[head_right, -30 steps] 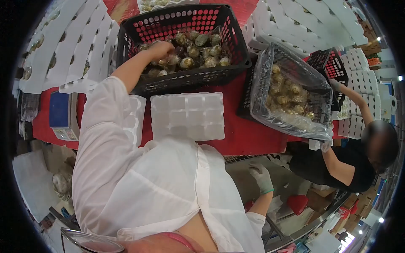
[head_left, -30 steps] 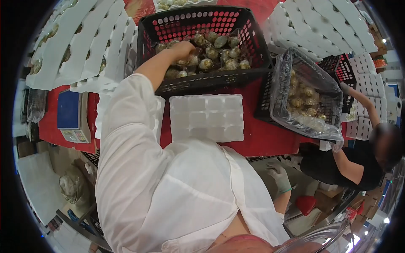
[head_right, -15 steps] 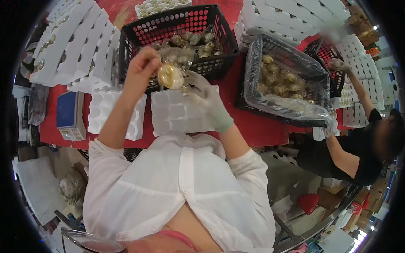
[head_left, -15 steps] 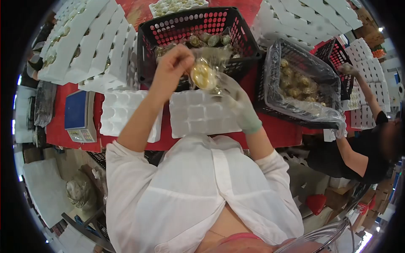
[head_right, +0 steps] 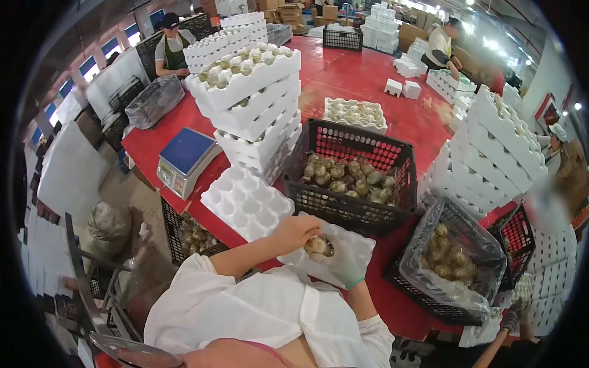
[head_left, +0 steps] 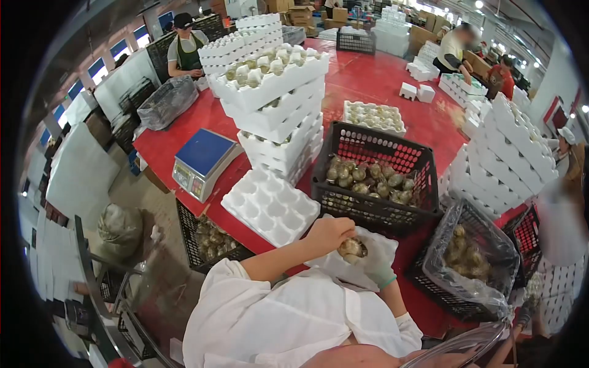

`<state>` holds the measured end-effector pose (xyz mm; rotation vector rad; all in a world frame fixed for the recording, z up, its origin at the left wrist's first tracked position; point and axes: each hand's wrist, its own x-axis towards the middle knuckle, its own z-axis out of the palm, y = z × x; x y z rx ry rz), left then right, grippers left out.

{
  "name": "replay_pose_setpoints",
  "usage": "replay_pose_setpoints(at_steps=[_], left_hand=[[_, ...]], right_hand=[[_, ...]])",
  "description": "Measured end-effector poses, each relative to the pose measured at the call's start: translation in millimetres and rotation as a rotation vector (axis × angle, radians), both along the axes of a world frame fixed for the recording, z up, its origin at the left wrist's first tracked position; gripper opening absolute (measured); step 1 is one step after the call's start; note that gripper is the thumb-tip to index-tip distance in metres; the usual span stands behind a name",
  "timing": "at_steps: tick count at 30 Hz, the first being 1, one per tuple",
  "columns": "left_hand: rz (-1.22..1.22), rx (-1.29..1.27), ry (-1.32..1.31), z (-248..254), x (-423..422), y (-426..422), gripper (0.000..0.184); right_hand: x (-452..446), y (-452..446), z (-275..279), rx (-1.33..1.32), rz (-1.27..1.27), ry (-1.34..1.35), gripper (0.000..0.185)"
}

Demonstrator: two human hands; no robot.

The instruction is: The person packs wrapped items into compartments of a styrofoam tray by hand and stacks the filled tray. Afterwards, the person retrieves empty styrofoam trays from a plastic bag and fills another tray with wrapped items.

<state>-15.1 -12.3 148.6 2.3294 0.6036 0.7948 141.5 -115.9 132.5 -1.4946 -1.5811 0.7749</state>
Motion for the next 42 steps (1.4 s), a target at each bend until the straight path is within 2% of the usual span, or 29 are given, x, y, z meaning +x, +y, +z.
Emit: replay_pose_setpoints(at_steps=[2, 4, 5, 6, 8, 10, 14, 15, 16, 17, 18, 19, 20, 21, 23, 25, 26, 27, 29, 30, 31, 33, 34, 35, 36, 37, 38, 40, 42], left_hand=[[0.003, -0.002, 0.024, -0.9, -4.0, -7.6, 0.009], [-0.025, 0.015, -0.014, -2.9, -5.2, -7.1, 0.01], [-0.014, -0.026, 0.05, -2.3, -7.6, -5.2, 0.011], [-0.004, -0.067, 0.114, -2.4, -9.6, -4.0, 0.011], [-0.034, -0.143, 0.085, -7.6, -10.2, -1.9, 0.018], [-0.073, -0.717, -0.052, -17.9, -9.4, -5.1, 0.025], [0.039, -0.908, 0.062, -22.4, -5.2, -13.7, 0.028], [0.081, -0.844, 0.096, -28.3, -2.9, -14.9, 0.028], [0.094, -0.959, -0.006, -39.5, 1.9, -16.5, 0.028], [0.104, -1.077, -0.104, -51.3, 7.8, -17.8, 0.028], [0.057, -1.119, -0.087, -59.6, 8.6, -13.9, 0.026], [0.06, -1.228, -0.097, -53.7, 15.2, -17.7, 0.024], [0.073, -1.337, -0.107, -48.2, 19.4, -21.7, 0.022], [0.026, -1.491, -0.202, -77.2, 20.7, -16.8, 0.019], [-0.022, -1.453, -0.198, -84.4, 25.1, -17.2, 0.022], [0.107, -1.469, -0.256, -115.8, 32.6, -11.1, 0.031], [0.061, -1.345, -0.331, -139.8, 34.1, -5.4, 0.029], [0.192, -1.21, -0.482, -117.1, 43.2, -15.1, 0.026], [0.202, -0.814, -0.477, -76.1, 51.4, -18.0, 0.028], [0.277, -0.89, -0.44, -59.1, 56.1, -23.7, 0.03], [0.341, -0.952, -0.409, -52.1, 61.9, -28.9, 0.031], [0.29, -0.975, -0.534, -71.2, 65.9, -41.0, 0.035], [0.281, -0.931, -0.522, -63.5, 64.1, -46.3, 0.033], [0.283, -0.938, -0.519, -71.9, 63.3, -46.7, 0.033], [0.297, -1.013, -0.564, -86.3, 61.0, -47.5, 0.031], [0.317, -1.09, -0.611, -91.9, 57.3, -48.5, 0.03], [0.334, -1.098, -0.613, -97.4, 51.4, -48.6, 0.03], [0.397, -1.342, -0.556, -105.0, 37.3, -47.2, 0.024], [0.503, -1.454, -0.553, -130.5, 26.6, -49.6, 0.023]], right_hand=[[-0.1, -9.5, 18.2, -0.221, 0.017, 0.091, 0.045], [-2.8, -9.9, 12.2, -0.203, 0.039, 0.166, 0.045], [-4.4, -10.8, 9.9, -0.184, 0.083, 0.242, 0.045], [-4.9, -14.0, 10.8, -0.037, 0.069, 0.064, 0.044], [-0.5, -15.3, 12.7, -0.086, 0.111, 0.101, 0.044], [0.5, -17.2, 11.2, -0.14, 0.156, 0.15, 0.044], [-1.9, -22.4, 9.5, -0.115, 0.151, 0.306, 0.041], [-1.4, -24.0, 10.2, -0.08, 0.133, 0.393, 0.039], [3.2, -22.8, -8.0, -0.076, 0.116, 0.305, 0.048], [2.5, -24.0, -16.3, -0.011, 0.072, 0.37, 0.055], [1.8, -25.9, -21.1, 0.055, 0.028, 0.431, 0.063], [5.9, -27.9, -17.2, 0.108, 0.011, 0.279, 0.074], [7.4, -30.7, -6.5, 0.111, -0.019, 0.274, 0.074], [6.2, -34.3, 7.5, 0.082, -0.019, 0.278, 0.072], [13.3, -35.8, 14.3, -0.088, 0.018, 0.262, 0.068], [13.6, -32.2, 6.7, 0.23, 0.001, 0.102, 0.059], [13.2, -32.6, -3.2, 0.01, -0.099, 0.271, 0.048], [5.2, -24.9, -11.3, 0.118, -0.152, 0.434, 0.041], [0.8, -27.9, -9.0, 0.052, -0.336, 0.121, 0.039], [-5.5, -24.8, -11.0, 0.048, -0.462, 0.204, 0.038], [-3.3, -18.5, -17.2, 0.051, -0.484, 0.337, 0.04], [-1.2, -7.0, -27.4, 0.071, -0.55, 0.572, 0.043], [0.3, -4.9, -34.7, 0.061, -0.553, 0.573, 0.043], [2.1, -3.9, -45.3, 0.053, -0.534, 0.463, 0.043], [3.7, -3.8, -55.6, 0.043, -0.513, 0.351, 0.044], [5.3, -4.7, -64.3, 0.029, -0.508, 0.35, 0.044], [6.8, -5.8, -72.6, 0.023, -0.454, 0.324, 0.044], [7.5, -6.6, -86.3, 0.002, -0.383, 0.305, 0.044], [7.0, -6.8, -96.7, -0.066, -0.317, 0.15, 0.046]])
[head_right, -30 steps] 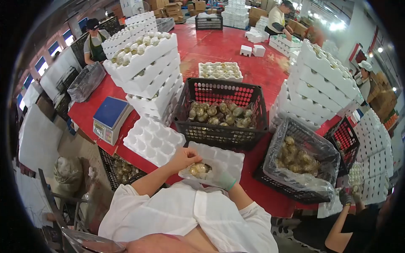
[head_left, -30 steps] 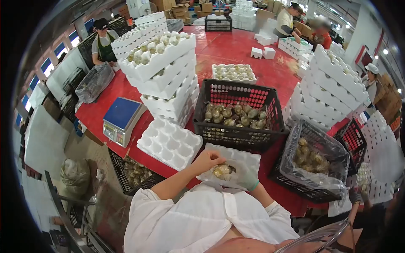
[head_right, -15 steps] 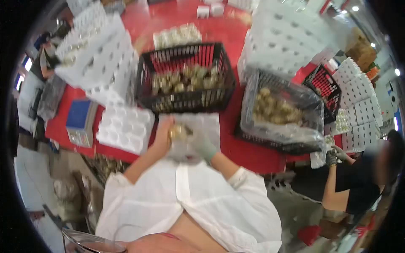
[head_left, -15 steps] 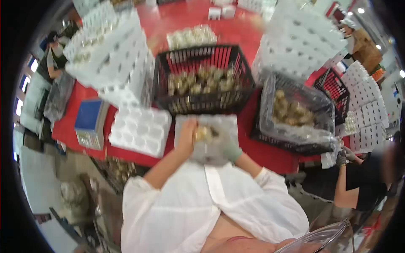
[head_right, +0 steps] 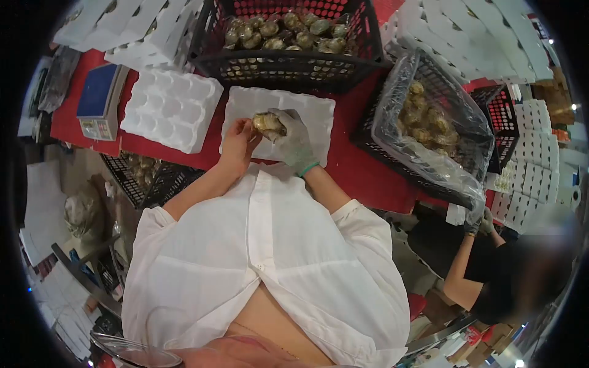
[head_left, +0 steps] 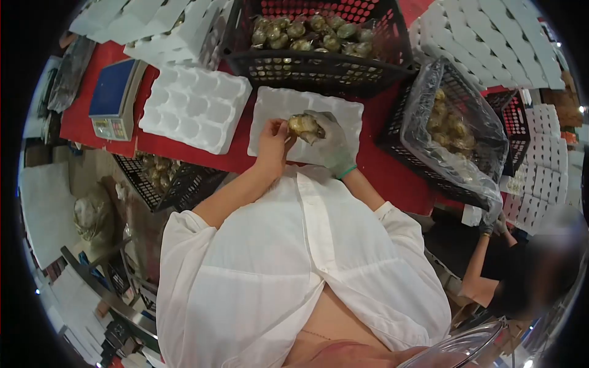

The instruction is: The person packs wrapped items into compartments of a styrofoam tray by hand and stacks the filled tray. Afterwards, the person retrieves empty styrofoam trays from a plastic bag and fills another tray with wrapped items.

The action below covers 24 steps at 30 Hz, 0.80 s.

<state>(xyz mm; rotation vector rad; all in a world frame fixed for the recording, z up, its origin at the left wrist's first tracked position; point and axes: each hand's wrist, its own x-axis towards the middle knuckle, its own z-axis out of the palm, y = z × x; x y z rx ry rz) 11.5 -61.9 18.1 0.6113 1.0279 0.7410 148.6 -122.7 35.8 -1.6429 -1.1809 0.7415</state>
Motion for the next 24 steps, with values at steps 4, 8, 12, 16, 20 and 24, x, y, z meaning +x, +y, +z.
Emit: replay_pose_setpoints(at_steps=[4, 8, 12, 16, 20, 24], left_hand=[[0.095, -0.184, 0.085, -22.4, -16.2, 6.6, 0.021], [0.064, -0.004, 0.172, -34.5, -26.4, 27.2, 0.019], [0.074, 0.208, 0.395, -41.2, -23.1, 56.0, 0.024], [0.021, 0.479, 0.536, -77.6, -21.8, 66.9, 0.028], [-0.105, 0.684, 0.602, -80.4, -24.7, 53.1, 0.053], [-0.283, 0.676, 0.655, -56.1, -32.4, 48.6, 0.065]], right_hand=[[-8.2, 11.4, -7.0, -0.151, 0.096, -0.122, 0.045], [-19.3, 43.8, -23.0, -0.051, 0.045, -0.222, 0.041], [-16.9, 86.4, -45.8, 0.026, 0.073, -0.311, 0.037], [-14.8, 118.4, -66.8, -0.015, 0.13, -0.391, 0.038], [-18.7, 134.9, -66.4, -0.232, 0.183, -0.816, 0.034], [-27.0, 143.4, -62.7, -0.305, 0.238, -0.979, 0.025]])
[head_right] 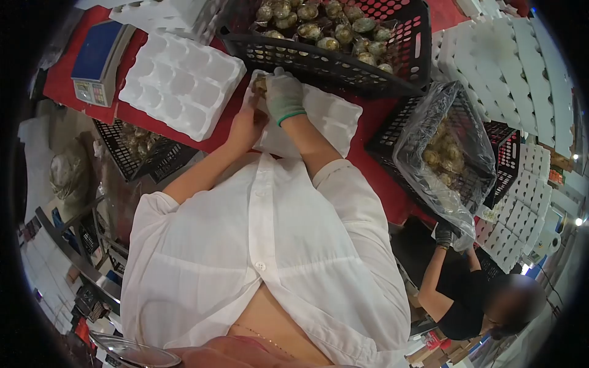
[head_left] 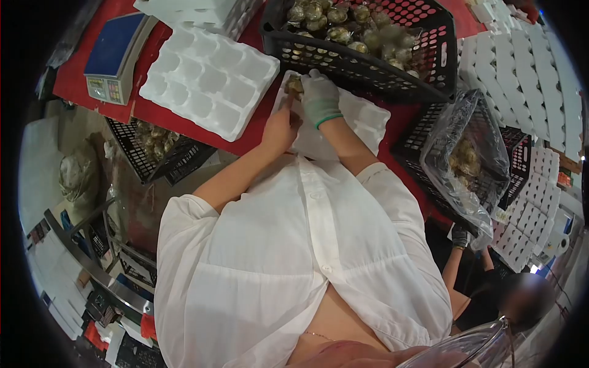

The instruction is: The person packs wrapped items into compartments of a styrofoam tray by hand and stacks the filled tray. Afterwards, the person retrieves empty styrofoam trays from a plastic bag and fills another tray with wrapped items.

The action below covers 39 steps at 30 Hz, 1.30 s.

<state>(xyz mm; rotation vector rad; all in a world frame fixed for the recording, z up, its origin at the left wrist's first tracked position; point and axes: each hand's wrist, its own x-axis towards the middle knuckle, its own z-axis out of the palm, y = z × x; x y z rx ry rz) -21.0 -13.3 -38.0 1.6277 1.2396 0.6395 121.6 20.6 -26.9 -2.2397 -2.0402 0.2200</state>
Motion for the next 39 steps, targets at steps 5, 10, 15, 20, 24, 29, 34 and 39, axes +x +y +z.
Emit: replay_pose_setpoints(at_steps=[5, 10, 15, 20, 24, 29, 34, 39], left_hand=[[-0.267, -0.021, 0.262, -13.6, -3.2, 25.2, 0.073], [-0.247, -0.011, 0.283, -9.6, 0.6, 17.6, 0.059], [-0.377, 0.261, 0.151, -12.6, -12.6, -12.1, 0.047], [-0.488, 0.358, 0.351, -9.1, -2.2, -8.3, 0.045], [-0.55, 0.354, 0.394, -7.0, 0.4, -6.0, 0.046], [-0.624, 0.367, 0.375, -4.4, 3.4, -12.2, 0.045], [-0.693, 0.317, 0.428, -5.7, 3.7, -10.5, 0.049], [-0.713, 0.291, 0.412, -9.4, 9.7, -9.2, 0.056]], right_hand=[[-6.2, 10.1, 2.7, -0.003, 0.08, -0.068, 0.017], [3.9, 18.8, -12.6, -0.025, 0.097, -0.071, 0.014], [11.4, 14.9, -16.4, -0.014, 0.208, 0.015, 0.013], [2.3, 10.3, -12.8, -0.048, 0.173, -0.099, 0.014], [7.4, 10.4, -15.6, -0.144, 0.111, 0.016, 0.017], [45.9, -54.2, 59.1, 0.087, 0.2, 0.459, 0.022], [115.0, -74.6, 151.3, 0.612, -0.023, 0.51, 0.016], [213.2, 0.2, 162.8, 0.491, -0.189, 0.059, 0.025]])
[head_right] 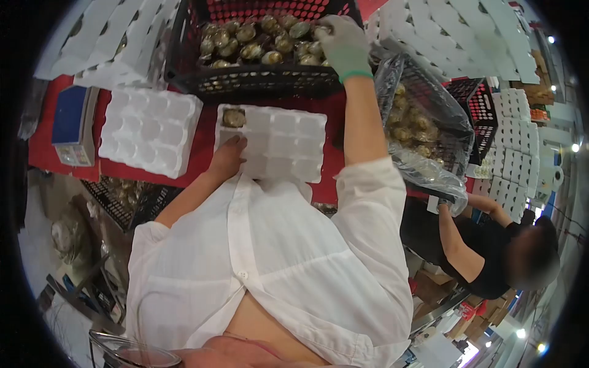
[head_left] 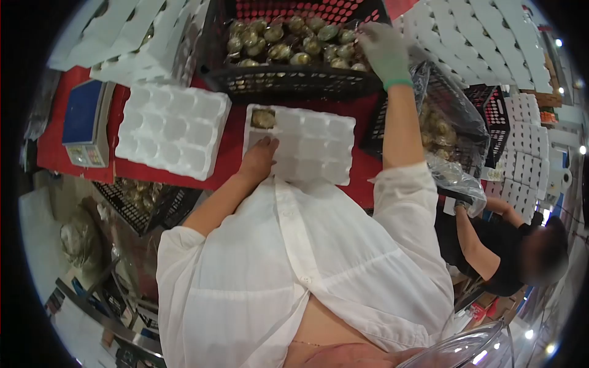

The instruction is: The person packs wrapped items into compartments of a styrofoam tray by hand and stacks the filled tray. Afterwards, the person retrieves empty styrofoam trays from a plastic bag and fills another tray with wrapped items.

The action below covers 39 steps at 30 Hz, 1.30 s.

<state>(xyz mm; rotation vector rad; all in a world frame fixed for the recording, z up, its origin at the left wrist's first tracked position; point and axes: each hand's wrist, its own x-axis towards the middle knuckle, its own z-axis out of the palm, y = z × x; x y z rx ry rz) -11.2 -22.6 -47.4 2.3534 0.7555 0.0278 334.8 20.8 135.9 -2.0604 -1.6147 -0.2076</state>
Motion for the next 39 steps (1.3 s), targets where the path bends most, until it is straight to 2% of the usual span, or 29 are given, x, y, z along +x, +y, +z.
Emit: replay_pose_setpoints(at_steps=[2, 4, 6, 7, 9, 10, 12, 13, 15, 16, 17, 19, 20, 21, 23, 24, 25, 27, 29, 30, 32, 33, 34, 36, 37, 38, 39], left_hand=[[-0.019, -0.02, -0.018, 0.8, -1.3, 3.8, 0.057], [-0.027, -0.037, -0.034, 2.5, -0.4, 7.9, 0.057], [-0.047, -0.098, 0.006, 3.6, -1.0, 11.5, 0.059], [-0.03, -0.053, -0.029, 4.8, -2.5, 10.1, 0.061], [-0.031, -0.073, -0.022, 3.4, -2.3, 12.5, 0.061], [-0.041, -0.1, -0.008, 2.9, -2.2, 12.6, 0.061], [-0.036, -0.055, -0.025, 4.8, -2.6, 11.1, 0.062], [-0.049, -0.068, -0.018, 4.7, -2.7, 12.1, 0.061], [-0.062, -0.087, -0.004, 5.8, -3.9, 13.5, 0.061], [-0.07, -0.083, 0.018, 7.8, -2.8, 14.5, 0.061], [-0.077, -0.079, 0.038, 8.5, -0.4, 14.7, 0.06], [-0.081, -0.09, 0.066, 7.3, 2.4, 14.7, 0.06], [-0.087, -0.096, 0.096, 6.7, 2.8, 15.8, 0.06], [-0.087, -0.098, 0.101, 5.6, 3.2, 16.7, 0.06], [-0.075, -0.097, 0.093, 3.5, 3.1, 15.8, 0.061], [-0.077, -0.102, 0.097, 3.5, 2.1, 15.4, 0.061], [-0.076, -0.111, 0.1, 3.6, 2.4, 15.9, 0.061], [-0.067, -0.122, 0.097, 2.4, 3.2, 16.9, 0.061], [-0.063, -0.134, 0.07, -0.2, 2.3, 16.0, 0.061], [-0.054, -0.138, 0.068, -0.3, 2.5, 15.2, 0.061], [-0.035, -0.169, 0.097, 0.7, 3.3, 16.0, 0.057], [-0.032, -0.168, 0.094, 2.0, 2.3, 16.5, 0.057], [-0.045, -0.19, 0.051, 3.8, -0.2, 17.8, 0.055], [-0.058, -0.204, 0.005, 12.8, -4.7, 20.6, 0.053], [0.0, -0.333, -0.054, 21.9, -6.8, 22.8, 0.051], [0.058, -0.461, -0.116, 30.9, -8.7, 25.4, 0.049], [0.058, -0.45, -0.121, 37.8, -11.1, 29.1, 0.049]], right_hand=[[6.8, 34.2, -6.9, -0.25, 0.135, 0.024, 0.024], [25.7, 79.3, -40.4, -0.684, 0.319, -0.005, 0.032], [13.4, 105.4, -49.0, -0.938, 0.239, -0.144, 0.046], [15.0, 122.1, -63.5, -1.045, 0.16, -0.038, 0.053], [-2.3, 135.7, -62.0, -0.99, 0.255, -0.029, 0.054], [-0.9, 154.4, -88.5, -0.95, 0.339, -0.105, 0.052], [-44.9, 173.9, -72.3, -1.312, 0.314, -0.16, 0.057], [-40.4, 186.5, -114.4, -1.41, 0.166, -0.114, 0.066], [-29.2, 190.9, -157.8, -1.286, 0.516, -0.498, 0.074], [-24.6, 192.2, -157.3, -1.277, 0.477, -0.387, 0.077], [-30.3, 193.1, -144.6, -1.28, 0.479, -0.389, 0.077], [-46.6, 188.7, -114.0, -1.477, 0.328, -0.14, 0.081], [-64.2, 182.5, -101.2, -1.464, 0.308, -0.207, 0.081], [-68.2, 186.9, -110.7, -1.464, 0.312, -0.203, 0.081], [-68.0, 190.4, -149.3, -1.366, 0.482, -0.59, 0.085], [-54.8, 195.5, -189.7, -1.286, 0.717, -0.704, 0.086], [-47.7, 196.6, -207.7, -1.288, 0.72, -0.703, 0.086], [-35.0, 195.4, -220.2, -1.279, 1.088, -1.195, 0.083], [-56.3, 186.3, -134.9, -1.408, 0.382, -0.095, 0.075], [-45.9, 181.0, -128.2, -1.262, 0.396, -0.035, 0.071], [-33.1, 187.5, -115.7, -1.222, 0.513, 0.04, 0.07], [-30.1, 185.3, -95.6, -1.297, 0.329, 0.322, 0.067], [-25.0, 182.6, -96.4, -1.294, 0.328, 0.318, 0.067], [-11.0, 179.9, -99.4, -0.887, 0.442, 0.095, 0.066], [-2.4, 178.2, -90.5, -0.758, 0.532, 0.189, 0.064], [-6.8, 170.1, -67.0, -0.72, 0.516, 0.335, 0.062], [-18.6, 156.8, -33.8, -0.679, 0.501, 0.481, 0.06]])
